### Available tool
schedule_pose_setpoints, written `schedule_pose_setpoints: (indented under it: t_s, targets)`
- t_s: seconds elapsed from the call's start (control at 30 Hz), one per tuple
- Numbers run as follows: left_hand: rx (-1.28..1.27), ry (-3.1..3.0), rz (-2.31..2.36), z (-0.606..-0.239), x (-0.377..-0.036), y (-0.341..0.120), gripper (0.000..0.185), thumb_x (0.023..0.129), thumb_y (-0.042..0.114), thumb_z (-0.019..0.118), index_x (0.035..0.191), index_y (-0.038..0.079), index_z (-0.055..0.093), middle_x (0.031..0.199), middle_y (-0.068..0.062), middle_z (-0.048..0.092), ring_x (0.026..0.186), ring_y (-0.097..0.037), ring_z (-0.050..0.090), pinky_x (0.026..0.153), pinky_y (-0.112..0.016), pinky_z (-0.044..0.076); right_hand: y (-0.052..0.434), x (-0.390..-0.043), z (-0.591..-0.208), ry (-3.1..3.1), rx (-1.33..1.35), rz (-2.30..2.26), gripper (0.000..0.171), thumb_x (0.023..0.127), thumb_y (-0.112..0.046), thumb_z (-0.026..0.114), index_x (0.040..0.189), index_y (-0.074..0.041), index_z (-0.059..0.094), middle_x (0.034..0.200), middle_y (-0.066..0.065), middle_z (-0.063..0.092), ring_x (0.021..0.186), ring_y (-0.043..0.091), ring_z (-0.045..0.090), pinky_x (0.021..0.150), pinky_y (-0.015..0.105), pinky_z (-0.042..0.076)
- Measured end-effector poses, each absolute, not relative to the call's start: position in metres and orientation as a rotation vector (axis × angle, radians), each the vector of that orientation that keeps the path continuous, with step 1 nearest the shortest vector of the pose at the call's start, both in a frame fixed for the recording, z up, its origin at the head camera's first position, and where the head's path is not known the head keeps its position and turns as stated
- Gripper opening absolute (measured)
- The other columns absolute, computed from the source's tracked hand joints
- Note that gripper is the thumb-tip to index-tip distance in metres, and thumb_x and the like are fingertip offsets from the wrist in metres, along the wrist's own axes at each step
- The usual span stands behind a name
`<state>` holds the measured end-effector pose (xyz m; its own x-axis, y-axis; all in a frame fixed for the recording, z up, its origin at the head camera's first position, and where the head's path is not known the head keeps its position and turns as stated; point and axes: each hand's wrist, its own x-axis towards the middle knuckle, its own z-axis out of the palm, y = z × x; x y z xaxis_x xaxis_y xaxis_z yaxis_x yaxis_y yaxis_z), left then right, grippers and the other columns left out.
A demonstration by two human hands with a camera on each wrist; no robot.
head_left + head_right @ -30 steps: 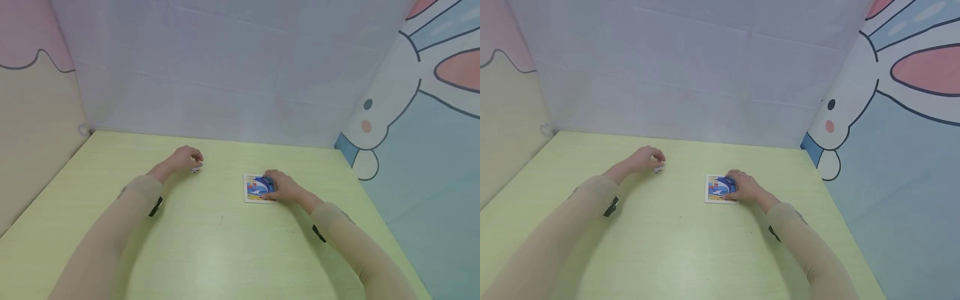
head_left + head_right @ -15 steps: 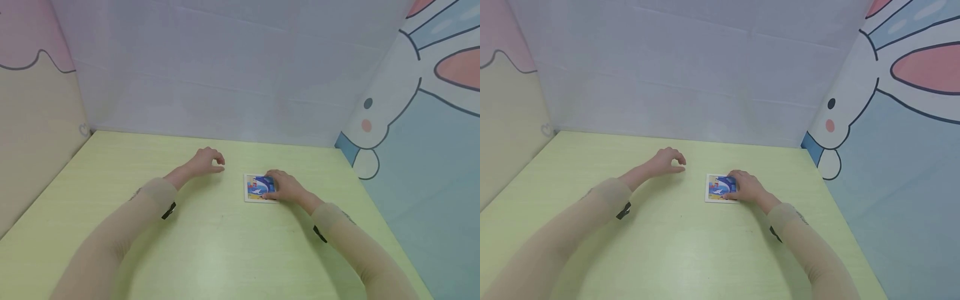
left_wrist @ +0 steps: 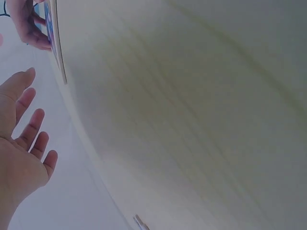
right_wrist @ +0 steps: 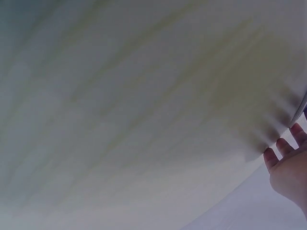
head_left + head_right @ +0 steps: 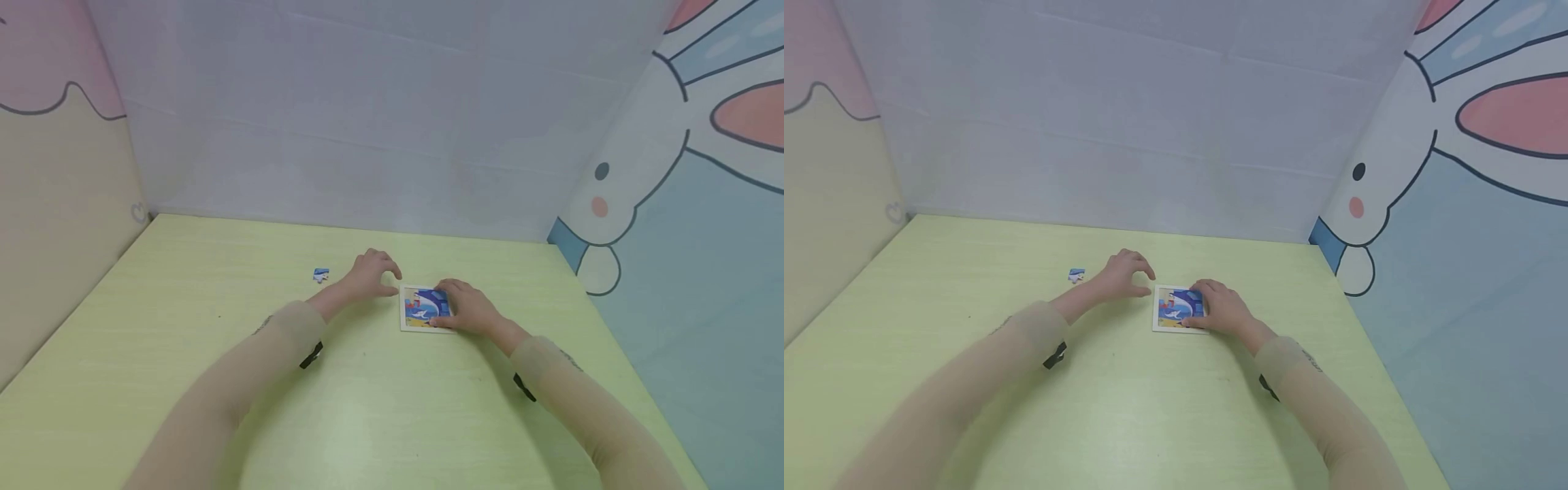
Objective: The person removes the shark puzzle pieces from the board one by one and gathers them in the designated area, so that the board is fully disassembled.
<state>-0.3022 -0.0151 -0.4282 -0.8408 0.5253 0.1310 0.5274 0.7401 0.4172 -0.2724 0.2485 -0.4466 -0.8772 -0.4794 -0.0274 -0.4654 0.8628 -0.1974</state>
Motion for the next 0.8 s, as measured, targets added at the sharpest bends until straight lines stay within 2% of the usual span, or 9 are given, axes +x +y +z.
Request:
schedule_pose_setpoints:
  t_s: [0.4, 0.6, 0.8]
  targets:
    - [-0.88, -2.995, -0.638, -0.439, -0.306, 0.014, 0.029, 0.082, 0.036, 0.072, 0.108, 0.023, 0.069, 0.121, -0.004, 0.057, 0.118, -0.025, 0.041, 0.098, -0.046, 0.033, 0.25, -0.272, -0.448, 2.964, -0.748, -0.322, 0.08, 0.074, -0.062, 0.068, 0.133, -0.012, 0.047, 0.142, 0.013, 0.044, 0.129, 0.035, 0.042, 0.101, 0.054, 0.037]
    - [-0.911, -3.004, -0.627, -0.443, -0.309, 0.022, 0.023, 0.082, 0.037, 0.069, 0.102, 0.024, 0.071, 0.116, -0.002, 0.058, 0.113, -0.023, 0.043, 0.097, -0.046, 0.034, 0.251, -0.272, -0.447, 2.951, -0.735, -0.329, 0.083, 0.074, -0.063, 0.067, 0.134, -0.011, 0.046, 0.143, 0.013, 0.043, 0.131, 0.035, 0.04, 0.101, 0.056, 0.035]
    - [-0.945, -3.017, -0.576, -0.445, -0.311, 0.028, 0.026, 0.082, 0.043, 0.069, 0.1, 0.025, 0.072, 0.113, -0.002, 0.058, 0.111, -0.023, 0.044, 0.096, -0.045, 0.034, 0.252, -0.272, -0.446, 2.945, -0.744, -0.314, 0.084, 0.075, -0.065, 0.064, 0.136, -0.01, 0.047, 0.145, 0.014, 0.04, 0.132, 0.036, 0.038, 0.101, 0.057, 0.034]
